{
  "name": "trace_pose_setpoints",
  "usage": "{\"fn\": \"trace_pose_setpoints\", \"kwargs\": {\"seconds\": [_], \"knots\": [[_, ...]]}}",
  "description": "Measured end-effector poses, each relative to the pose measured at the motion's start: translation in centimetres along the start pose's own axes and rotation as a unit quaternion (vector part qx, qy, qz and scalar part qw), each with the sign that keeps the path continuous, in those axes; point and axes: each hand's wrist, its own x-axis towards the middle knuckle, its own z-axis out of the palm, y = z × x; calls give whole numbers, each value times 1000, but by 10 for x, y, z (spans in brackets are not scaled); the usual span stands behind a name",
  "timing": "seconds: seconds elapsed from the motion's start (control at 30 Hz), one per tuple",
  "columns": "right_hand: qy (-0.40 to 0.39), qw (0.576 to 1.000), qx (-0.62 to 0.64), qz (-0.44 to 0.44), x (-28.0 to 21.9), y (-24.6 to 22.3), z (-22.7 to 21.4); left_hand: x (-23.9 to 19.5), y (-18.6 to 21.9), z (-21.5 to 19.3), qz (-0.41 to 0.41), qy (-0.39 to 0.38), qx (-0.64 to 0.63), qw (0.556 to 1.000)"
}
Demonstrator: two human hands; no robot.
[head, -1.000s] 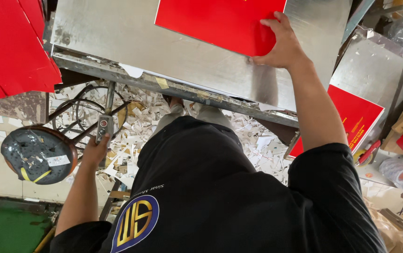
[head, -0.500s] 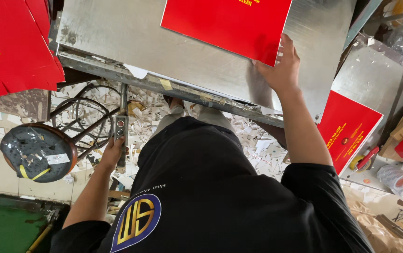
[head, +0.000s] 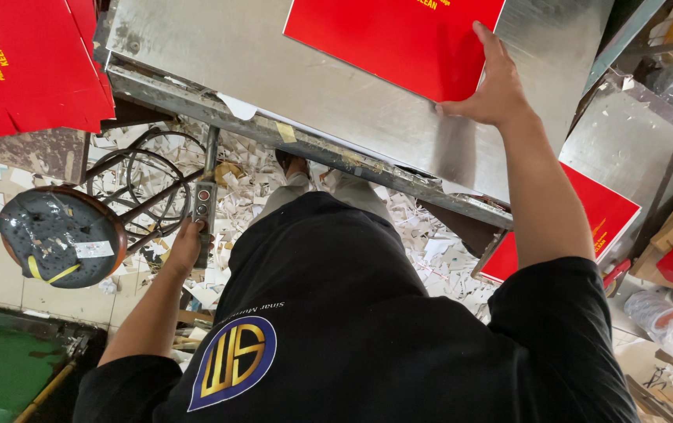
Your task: The person prepares printed packaging materials by applying adhesive tape, cutting along edges with a utility knife, and folding the red cardboard sheets into boxes.
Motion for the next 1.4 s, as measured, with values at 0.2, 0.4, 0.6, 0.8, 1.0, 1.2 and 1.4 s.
{"fn": "trace_pose_setpoints", "kwargs": {"seconds": [0.2, 0.4, 0.6, 0.8, 1.0, 1.2, 1.4], "knots": [[-51, 998, -31, 21, 5, -3, -8, -9, -5, 8, 30, 14, -34, 999], [16, 999, 20, 26, -7, 21, 17, -12, -7, 9, 59, 24, 27, 998], [334, 918, -19, -211, -28, 76, 96, 6, -21, 10, 112, 24, -33, 993], [263, 948, 29, -177, -24, 68, 86, -3, -8, 9, 52, 32, 23, 998], [187, 980, 60, -40, -24, 52, 70, -3, 12, 10, 207, 139, 167, 954], [188, 981, 40, 39, -22, 41, 51, -7, 64, 42, 404, 187, 233, 865], [424, 875, -37, -232, -61, -32, 36, 2, 87, 79, 468, 124, 263, 835]]}}
